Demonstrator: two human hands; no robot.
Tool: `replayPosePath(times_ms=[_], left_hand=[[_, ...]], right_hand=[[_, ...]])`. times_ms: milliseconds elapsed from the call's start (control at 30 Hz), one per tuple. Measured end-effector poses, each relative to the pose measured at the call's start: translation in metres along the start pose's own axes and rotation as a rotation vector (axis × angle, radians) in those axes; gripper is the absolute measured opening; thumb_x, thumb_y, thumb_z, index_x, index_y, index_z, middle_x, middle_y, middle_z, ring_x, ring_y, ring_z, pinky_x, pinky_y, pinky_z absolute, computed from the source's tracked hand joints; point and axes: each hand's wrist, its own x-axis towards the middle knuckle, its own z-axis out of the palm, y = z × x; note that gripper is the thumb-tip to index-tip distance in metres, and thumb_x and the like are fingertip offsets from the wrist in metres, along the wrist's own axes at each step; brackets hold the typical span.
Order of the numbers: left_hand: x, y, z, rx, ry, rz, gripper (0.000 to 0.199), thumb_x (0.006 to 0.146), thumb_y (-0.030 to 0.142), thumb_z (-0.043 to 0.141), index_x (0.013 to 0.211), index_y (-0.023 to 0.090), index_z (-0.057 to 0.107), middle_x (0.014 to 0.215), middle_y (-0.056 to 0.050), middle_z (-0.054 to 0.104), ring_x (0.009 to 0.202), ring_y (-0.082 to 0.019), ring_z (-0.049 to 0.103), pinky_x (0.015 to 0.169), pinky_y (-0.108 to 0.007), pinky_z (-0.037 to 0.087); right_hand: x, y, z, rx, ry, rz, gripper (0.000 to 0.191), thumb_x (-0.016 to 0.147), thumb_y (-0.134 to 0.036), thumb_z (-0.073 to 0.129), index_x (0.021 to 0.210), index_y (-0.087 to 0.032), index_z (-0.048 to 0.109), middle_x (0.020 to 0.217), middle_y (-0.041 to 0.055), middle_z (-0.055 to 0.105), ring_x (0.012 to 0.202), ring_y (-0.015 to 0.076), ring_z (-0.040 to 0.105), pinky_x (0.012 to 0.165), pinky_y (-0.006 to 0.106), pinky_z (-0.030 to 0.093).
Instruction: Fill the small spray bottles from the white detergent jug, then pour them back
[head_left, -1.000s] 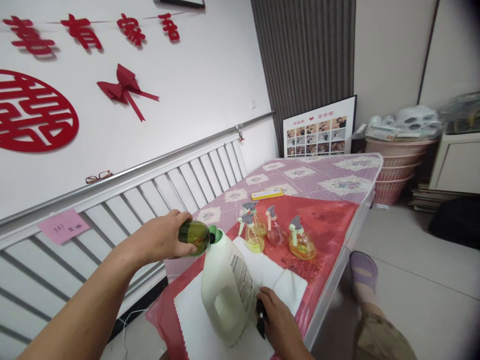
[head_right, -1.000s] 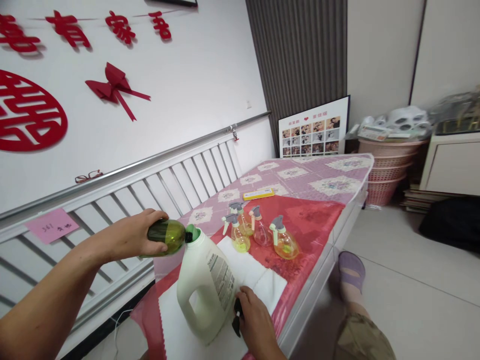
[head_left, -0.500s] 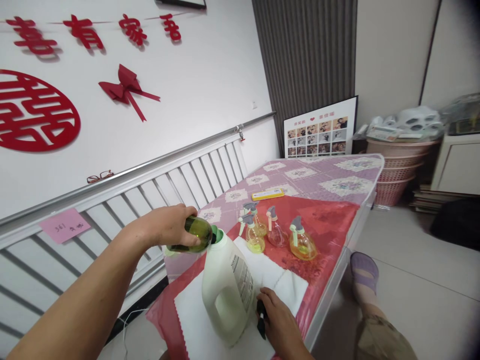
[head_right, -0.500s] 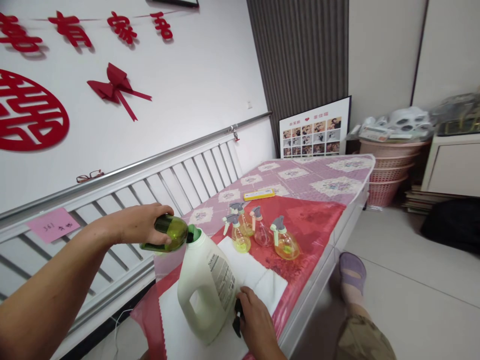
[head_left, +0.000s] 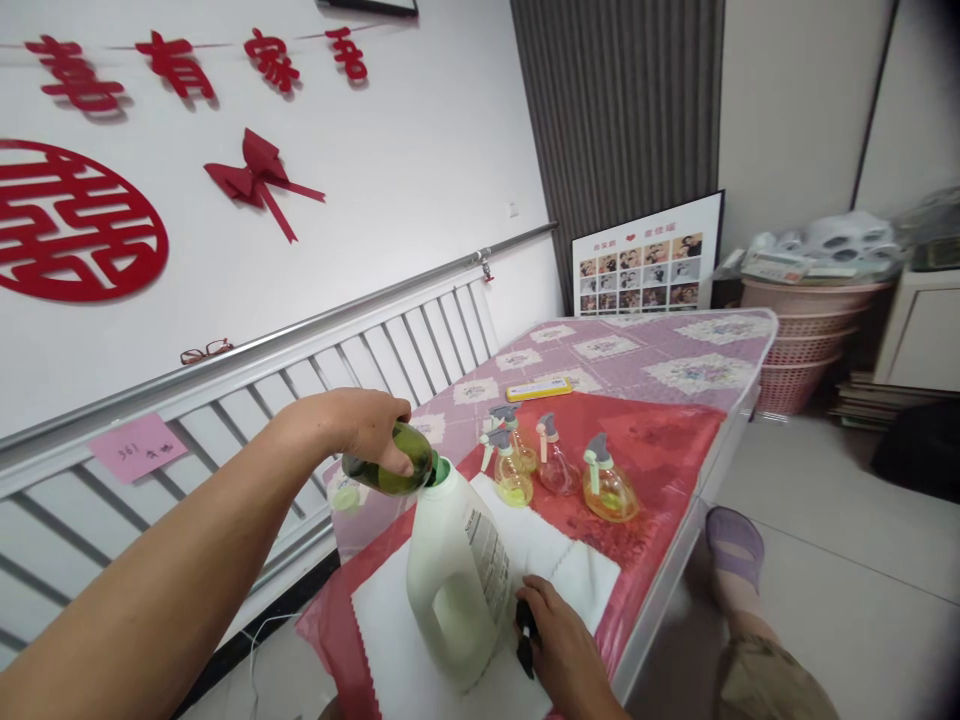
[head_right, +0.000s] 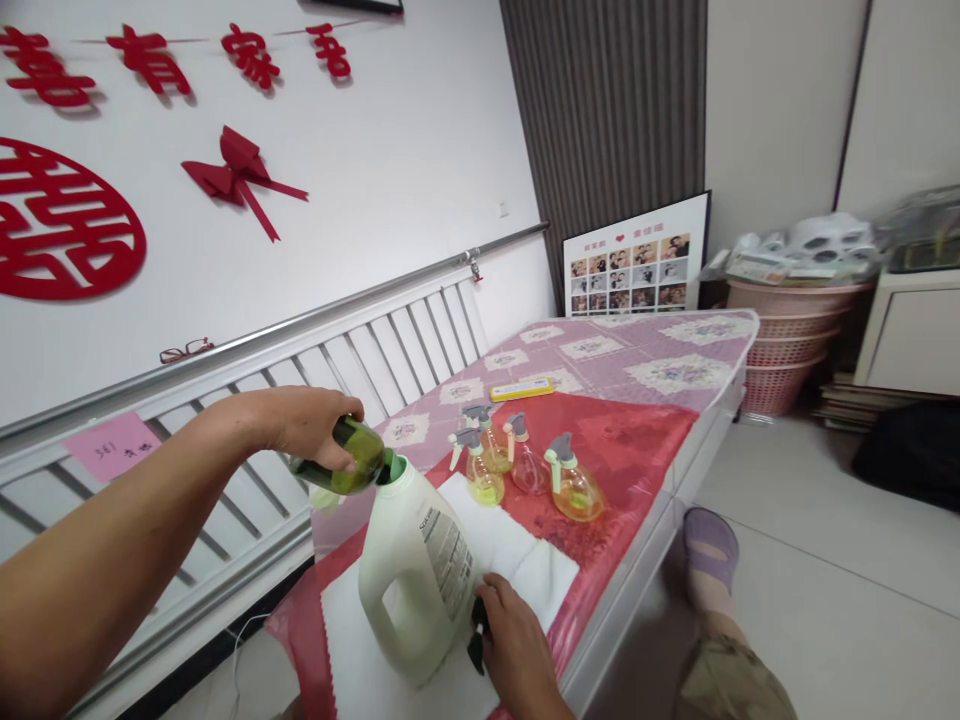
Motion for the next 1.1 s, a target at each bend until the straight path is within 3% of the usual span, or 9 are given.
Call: replayPosePath(times_ms=[300,533,667,833,1100], left_hand=[[0.000,0.005,-0.005,0.010,-0.003,-0.017,0.077,0.056,0.068,0.065,0.119,0.026,0.056,0.100,-0.009,0.071,0.081,-0.031,0.064,0.064,-0.038,0.048],[-0.011,-0.009,0.014,-0.103,0.064,0.039,0.068,0.061,0.061,0.066,0.119,0.026,0.058,0.105,-0.008,0.071,0.083,-0.028,0.065,0.067,-0.034,0.046],[-0.021,-0.023,0.041,-0.220,0.146,0.068,0.067,0.065,0.060,0.066,0.122,0.025,0.057,0.111,-0.008,0.067,0.089,-0.028,0.065,0.073,-0.034,0.047],[-0.030,-0.036,0.088,-0.459,0.264,0.056,0.067,0.066,0.052,0.069,0.126,0.024,0.055,0.119,-0.009,0.062,0.102,-0.030,0.062,0.084,-0.038,0.049],[-0.032,-0.028,0.173,-0.971,0.520,-0.107,0.081,0.065,0.038,0.071,0.139,0.019,0.042,0.139,-0.012,0.052,0.127,-0.033,0.049,0.108,-0.048,0.039]], right_hand=[[0.001,0.001,0.002,0.023,0.010,0.013,0.058,0.065,0.007,0.043,0.111,-0.020,0.064,0.131,0.0116,0.060,0.113,0.0238,0.063,0.096,0.035,0.050],[0.001,0.004,0.004,-0.008,0.012,-0.016,0.053,0.069,0.003,0.043,0.114,-0.018,0.063,0.130,0.0132,0.059,0.113,0.0239,0.062,0.095,0.035,0.050],[0.001,0.003,0.003,0.000,0.029,-0.030,0.053,0.069,0.003,0.042,0.112,-0.018,0.064,0.128,0.0124,0.061,0.111,0.0231,0.063,0.093,0.034,0.051],[0.000,0.000,0.000,-0.008,0.031,-0.021,0.059,0.063,0.005,0.042,0.111,-0.020,0.064,0.129,0.0111,0.061,0.115,0.0228,0.062,0.096,0.034,0.050],[0.001,0.003,0.001,0.008,0.036,-0.043,0.056,0.065,0.004,0.040,0.112,-0.016,0.064,0.127,0.0144,0.061,0.116,0.0240,0.062,0.099,0.037,0.050]])
